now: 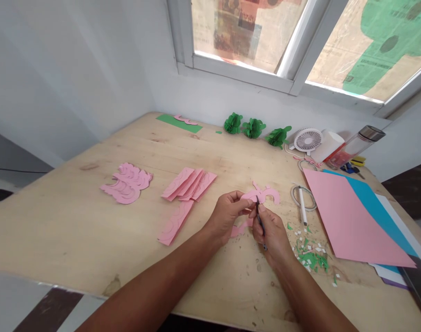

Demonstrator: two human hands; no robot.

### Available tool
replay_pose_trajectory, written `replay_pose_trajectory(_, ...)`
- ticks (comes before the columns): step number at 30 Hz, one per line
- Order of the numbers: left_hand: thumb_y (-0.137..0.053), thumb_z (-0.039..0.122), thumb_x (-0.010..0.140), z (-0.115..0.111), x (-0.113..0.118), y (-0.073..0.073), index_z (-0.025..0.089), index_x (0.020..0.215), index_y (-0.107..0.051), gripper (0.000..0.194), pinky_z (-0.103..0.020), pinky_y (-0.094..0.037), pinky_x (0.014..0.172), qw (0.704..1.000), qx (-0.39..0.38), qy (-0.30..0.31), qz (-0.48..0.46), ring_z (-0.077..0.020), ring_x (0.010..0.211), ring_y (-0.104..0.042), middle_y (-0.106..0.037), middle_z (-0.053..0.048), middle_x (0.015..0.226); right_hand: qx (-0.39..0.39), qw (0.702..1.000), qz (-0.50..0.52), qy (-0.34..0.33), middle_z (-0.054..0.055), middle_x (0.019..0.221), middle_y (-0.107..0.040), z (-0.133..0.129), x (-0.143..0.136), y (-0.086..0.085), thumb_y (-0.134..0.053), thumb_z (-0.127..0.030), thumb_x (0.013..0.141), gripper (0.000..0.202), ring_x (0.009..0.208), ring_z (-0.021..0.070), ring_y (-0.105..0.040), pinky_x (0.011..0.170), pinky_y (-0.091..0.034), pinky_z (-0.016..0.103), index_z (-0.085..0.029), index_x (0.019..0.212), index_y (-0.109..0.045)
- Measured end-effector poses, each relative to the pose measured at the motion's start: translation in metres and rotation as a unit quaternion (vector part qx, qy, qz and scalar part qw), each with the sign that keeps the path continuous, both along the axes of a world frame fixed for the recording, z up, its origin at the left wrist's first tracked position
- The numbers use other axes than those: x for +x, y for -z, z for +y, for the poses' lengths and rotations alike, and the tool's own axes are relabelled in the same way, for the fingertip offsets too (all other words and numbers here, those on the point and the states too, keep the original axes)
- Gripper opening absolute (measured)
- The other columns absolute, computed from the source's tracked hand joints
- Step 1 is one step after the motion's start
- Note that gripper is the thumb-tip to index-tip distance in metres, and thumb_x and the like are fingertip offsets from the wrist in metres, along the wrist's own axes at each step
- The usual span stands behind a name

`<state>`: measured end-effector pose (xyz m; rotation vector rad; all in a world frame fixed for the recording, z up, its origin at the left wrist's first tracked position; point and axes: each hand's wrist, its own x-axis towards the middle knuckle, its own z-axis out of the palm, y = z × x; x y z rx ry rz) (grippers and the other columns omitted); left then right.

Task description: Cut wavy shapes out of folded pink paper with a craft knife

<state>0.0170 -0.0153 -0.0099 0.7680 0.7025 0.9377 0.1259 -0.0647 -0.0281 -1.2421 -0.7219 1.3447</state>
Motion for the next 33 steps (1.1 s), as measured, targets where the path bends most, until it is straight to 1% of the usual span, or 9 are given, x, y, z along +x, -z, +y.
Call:
replay_pose_trajectory(5,-0.065,0.022,0.063,0.0004,-0.0002,0.0007,0.014,0.061,-0.057,0.012,-0.029,-0.042,0.068,1.000,-0.003,-0.005,0.003,-0.0117,0.059,-0.053,-0.059,-0.003,0.062,-0.005,1.000,-0.004,-0.001,-0.010,0.038,-0.033,0.0002,0.0007,0.0008,-0.058,-0.056,0.074,0.040,0.032,0.0037,-0.018,0.032,-0.010,0.018,-0.016,0.069,-0.055)
replay_pose_trajectory(10,-0.065,0.023,0.063,0.0002,-0.0004,0.0008,0.015,0.059,-0.057,0.013,-0.030,-0.042,0.068,1.000,0.000,-0.003,-0.004,-0.0114,0.057,-0.053,-0.059,-0.002,0.060,-0.002,1.000,-0.006,0.001,-0.010,0.038,-0.034,-0.0003,0.0005,-0.0004,-0.059,-0.055,0.073,0.039,0.032,0.0037,-0.018,0.032,-0.010,0.018,-0.016,0.069,-0.056)
replay_pose_trajectory(17,-0.065,0.022,0.064,0.0008,-0.0011,0.0028,0.015,0.060,-0.057,0.012,-0.030,-0.041,0.070,1.000,0.004,-0.015,0.006,-0.0119,0.061,-0.053,-0.061,-0.003,0.064,-0.007,1.000,-0.003,0.002,-0.010,0.037,-0.034,-0.0007,0.0010,0.0009,-0.059,-0.054,0.073,0.039,0.031,0.0034,-0.019,0.032,-0.010,0.017,-0.015,0.068,-0.056)
replay_pose_trajectory(27,-0.066,0.023,0.063,0.0015,-0.0003,0.0023,0.014,0.060,-0.058,0.012,-0.032,-0.041,0.071,1.000,0.000,-0.020,0.008,-0.0120,0.060,-0.053,-0.061,-0.003,0.063,-0.007,1.000,0.001,0.005,-0.009,0.036,-0.035,-0.0005,-0.0003,0.0000,-0.059,-0.053,0.074,0.039,0.031,0.0031,-0.019,0.031,-0.010,0.017,-0.015,0.068,-0.057)
replay_pose_trajectory(33,-0.066,0.023,0.066,0.0012,-0.0009,0.0048,0.014,0.065,-0.058,0.011,-0.033,-0.042,0.075,1.000,-0.004,-0.018,0.010,-0.0137,0.067,-0.056,-0.062,-0.004,0.069,-0.014,1.000,-0.004,0.005,-0.010,0.036,-0.035,-0.0009,0.0002,0.0013,-0.058,-0.053,0.075,0.039,0.031,0.0030,-0.019,0.031,-0.010,0.017,-0.015,0.070,-0.057)
